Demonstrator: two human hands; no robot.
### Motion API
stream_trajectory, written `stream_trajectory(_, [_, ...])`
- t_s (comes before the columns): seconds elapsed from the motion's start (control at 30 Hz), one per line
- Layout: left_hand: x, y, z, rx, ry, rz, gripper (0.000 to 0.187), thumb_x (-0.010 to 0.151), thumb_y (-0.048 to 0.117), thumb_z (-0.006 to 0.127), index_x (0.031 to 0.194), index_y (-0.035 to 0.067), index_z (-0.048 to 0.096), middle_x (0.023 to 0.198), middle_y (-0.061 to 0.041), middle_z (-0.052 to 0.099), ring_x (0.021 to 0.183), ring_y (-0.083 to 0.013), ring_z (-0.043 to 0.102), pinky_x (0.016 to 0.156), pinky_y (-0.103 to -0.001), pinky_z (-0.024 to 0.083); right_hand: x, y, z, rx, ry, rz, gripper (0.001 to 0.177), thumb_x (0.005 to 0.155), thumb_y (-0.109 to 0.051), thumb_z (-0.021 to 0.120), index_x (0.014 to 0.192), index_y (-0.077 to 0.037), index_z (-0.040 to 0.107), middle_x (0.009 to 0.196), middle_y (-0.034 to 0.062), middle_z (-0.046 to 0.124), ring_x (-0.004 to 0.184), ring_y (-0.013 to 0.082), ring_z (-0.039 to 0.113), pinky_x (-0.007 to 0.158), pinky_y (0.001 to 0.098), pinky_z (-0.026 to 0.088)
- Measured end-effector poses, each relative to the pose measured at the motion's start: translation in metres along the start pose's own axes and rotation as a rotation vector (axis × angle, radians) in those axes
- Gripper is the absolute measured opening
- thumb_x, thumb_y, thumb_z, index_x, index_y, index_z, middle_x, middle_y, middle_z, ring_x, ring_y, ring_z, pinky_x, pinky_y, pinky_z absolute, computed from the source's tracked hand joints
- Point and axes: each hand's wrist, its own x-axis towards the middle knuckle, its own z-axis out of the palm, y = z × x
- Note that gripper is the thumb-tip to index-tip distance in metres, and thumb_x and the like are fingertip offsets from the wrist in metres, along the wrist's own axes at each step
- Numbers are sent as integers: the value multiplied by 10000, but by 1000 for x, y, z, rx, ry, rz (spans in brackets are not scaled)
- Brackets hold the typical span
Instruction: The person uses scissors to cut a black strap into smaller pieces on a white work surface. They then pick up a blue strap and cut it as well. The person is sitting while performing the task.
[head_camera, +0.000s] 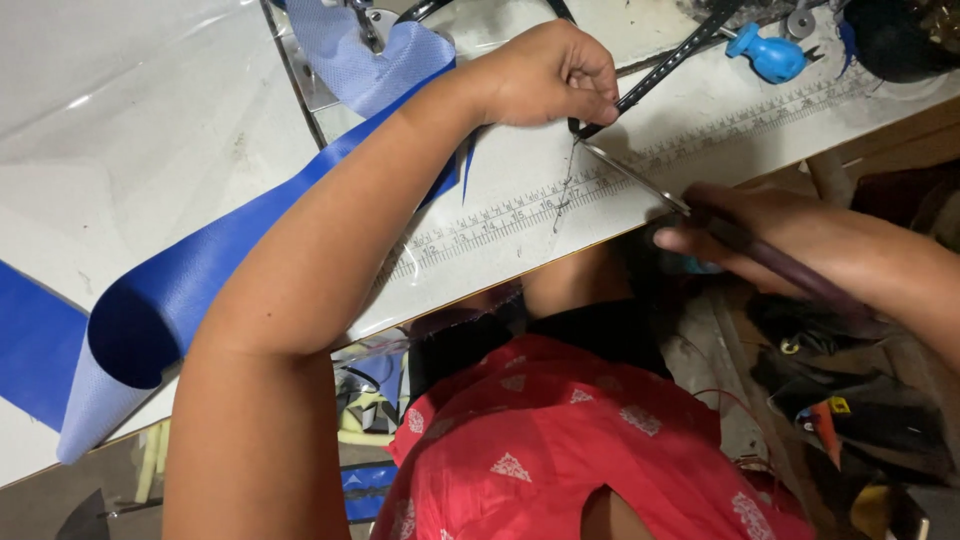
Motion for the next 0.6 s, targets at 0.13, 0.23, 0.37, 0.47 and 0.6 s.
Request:
stream_trajectory(0.13, [-3, 6, 1, 37, 3, -30, 97, 949, 241, 833, 947, 169, 769, 778, 86, 704, 719, -11, 622, 660, -196, 476, 4, -4, -2, -38, 73, -124, 424, 960, -593, 469, 1112, -217, 592, 930, 59, 764, 900, 275, 740, 840, 344, 509])
stream_trajectory(0.23, [-5, 7, 3, 26, 17, -32, 101, 951, 217, 838, 930, 157, 761, 739, 94, 661, 689, -12, 584, 653, -203, 461, 2, -9, -6, 59, 70, -87, 399, 956, -556, 519, 1155, -224, 616, 1069, 22, 832, 1092, 242, 765, 948, 330, 514])
stream_trajectory(0.37, [-5, 2, 5, 5, 40, -15, 110, 946, 205, 849, 938, 139, 763, 721, 88, 646, 672, -13, 558, 636, -204, 442, -5, -9, -8, 13, 127, -136, 317, 992, -515, 552, 1098, -230, 643, 798, 90, 753, 780, 234, 773, 812, 308, 489])
stream_trajectory(0.47, [-5, 3, 7, -6, 43, -7, 101, 947, 191, 846, 922, 142, 761, 707, 87, 635, 656, -10, 543, 618, -201, 426, 17, -6, 6, -13, 160, 14, 487, 923, -674, 511, 1320, -403, 590, 1128, 70, 801, 1168, 344, 703, 1155, 533, 326])
stream_trajectory(0.6, [-2, 3, 7, -6, 55, 0, 104, 941, 182, 853, 914, 140, 762, 709, 92, 638, 662, -5, 541, 627, -202, 428, 6, -27, -4, 15, 98, 98, 594, 910, -675, 557, 1395, -332, 569, 1169, 171, 767, 1056, 409, 742, 898, 426, 539])
